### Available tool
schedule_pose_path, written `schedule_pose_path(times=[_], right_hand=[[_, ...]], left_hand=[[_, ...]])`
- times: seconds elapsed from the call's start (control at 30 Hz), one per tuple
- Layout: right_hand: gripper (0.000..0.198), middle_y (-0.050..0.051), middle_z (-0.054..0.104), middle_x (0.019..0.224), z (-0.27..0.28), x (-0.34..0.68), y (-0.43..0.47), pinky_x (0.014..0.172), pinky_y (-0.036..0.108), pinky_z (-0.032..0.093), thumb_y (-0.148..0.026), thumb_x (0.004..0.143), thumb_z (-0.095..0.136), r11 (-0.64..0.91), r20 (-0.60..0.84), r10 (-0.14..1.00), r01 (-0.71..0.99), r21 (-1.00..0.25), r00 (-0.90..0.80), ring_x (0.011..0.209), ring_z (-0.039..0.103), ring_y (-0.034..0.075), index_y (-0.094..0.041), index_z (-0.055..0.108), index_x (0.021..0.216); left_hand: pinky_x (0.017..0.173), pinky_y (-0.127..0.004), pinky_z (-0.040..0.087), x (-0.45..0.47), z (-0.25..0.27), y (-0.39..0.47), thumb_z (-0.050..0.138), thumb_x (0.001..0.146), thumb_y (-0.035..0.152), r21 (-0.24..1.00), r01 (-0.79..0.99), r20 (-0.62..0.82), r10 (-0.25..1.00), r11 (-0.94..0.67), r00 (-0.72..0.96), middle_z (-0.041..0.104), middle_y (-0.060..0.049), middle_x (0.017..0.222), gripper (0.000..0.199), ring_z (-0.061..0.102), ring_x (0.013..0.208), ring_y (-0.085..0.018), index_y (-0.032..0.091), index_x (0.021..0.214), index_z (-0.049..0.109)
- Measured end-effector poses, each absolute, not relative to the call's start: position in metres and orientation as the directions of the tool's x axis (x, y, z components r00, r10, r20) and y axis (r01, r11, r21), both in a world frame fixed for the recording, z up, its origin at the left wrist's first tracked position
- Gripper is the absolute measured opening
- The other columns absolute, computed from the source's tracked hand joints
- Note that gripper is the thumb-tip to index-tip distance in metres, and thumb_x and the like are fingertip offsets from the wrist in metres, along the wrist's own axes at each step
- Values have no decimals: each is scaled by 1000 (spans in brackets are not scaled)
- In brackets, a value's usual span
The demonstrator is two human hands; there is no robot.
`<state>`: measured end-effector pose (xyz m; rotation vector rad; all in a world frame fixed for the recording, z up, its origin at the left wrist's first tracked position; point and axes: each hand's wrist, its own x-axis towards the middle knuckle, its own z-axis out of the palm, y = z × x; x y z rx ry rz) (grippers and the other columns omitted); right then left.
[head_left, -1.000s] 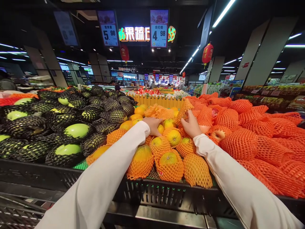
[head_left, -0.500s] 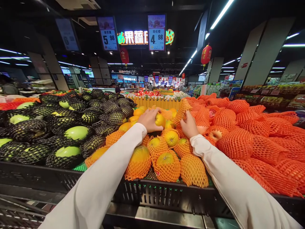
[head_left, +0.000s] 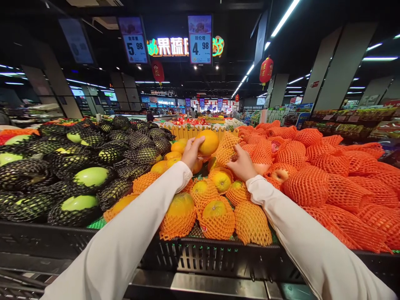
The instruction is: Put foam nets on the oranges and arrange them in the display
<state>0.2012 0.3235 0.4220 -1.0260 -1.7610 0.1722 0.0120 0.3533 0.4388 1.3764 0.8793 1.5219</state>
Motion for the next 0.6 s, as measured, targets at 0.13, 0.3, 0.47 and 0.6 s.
schedule_pose_path(times=[0.13, 0.3, 0.47, 0.6], right_hand=[[46, 6, 70, 98, 421, 200, 322, 70, 34, 52, -23, 66, 66, 676, 696, 691, 515, -527, -195, 73, 63, 18, -21, 56, 110], [58, 12, 69, 115, 422, 200, 321, 84, 39, 55, -26, 67, 71, 697, 734, 662, 480, -532, -149, 97, 67, 25, -20, 52, 121], [63, 15, 66, 123, 423, 203, 320, 93, 46, 53, -20, 66, 69, 648, 767, 626, 639, -415, -137, 108, 63, 30, -19, 52, 126], [63, 18, 63, 124, 424, 204, 320, 104, 53, 46, -24, 64, 71, 616, 752, 613, 744, -260, -244, 118, 57, 35, -15, 55, 125]], left_hand=[[79, -36, 62, 13, 444, 343, 67, 75, 43, 915, -271, 335, 938, -300, 94, 60, -8, 126, 42, 62, 115, -27, 26, 110, 52], [79, -35, 61, 15, 445, 336, 69, 70, 38, 932, -280, 298, 926, -229, 232, 63, -6, 125, 44, 63, 115, -26, 25, 108, 53], [76, -39, 60, 16, 442, 340, 67, 75, 46, 975, -189, 170, 944, -119, 283, 69, -5, 113, 39, 69, 99, -26, 24, 105, 56], [66, -36, 57, 17, 438, 345, 66, 78, 53, 992, -118, 89, 945, -54, 315, 73, -6, 102, 47, 69, 85, -24, 26, 116, 59]])
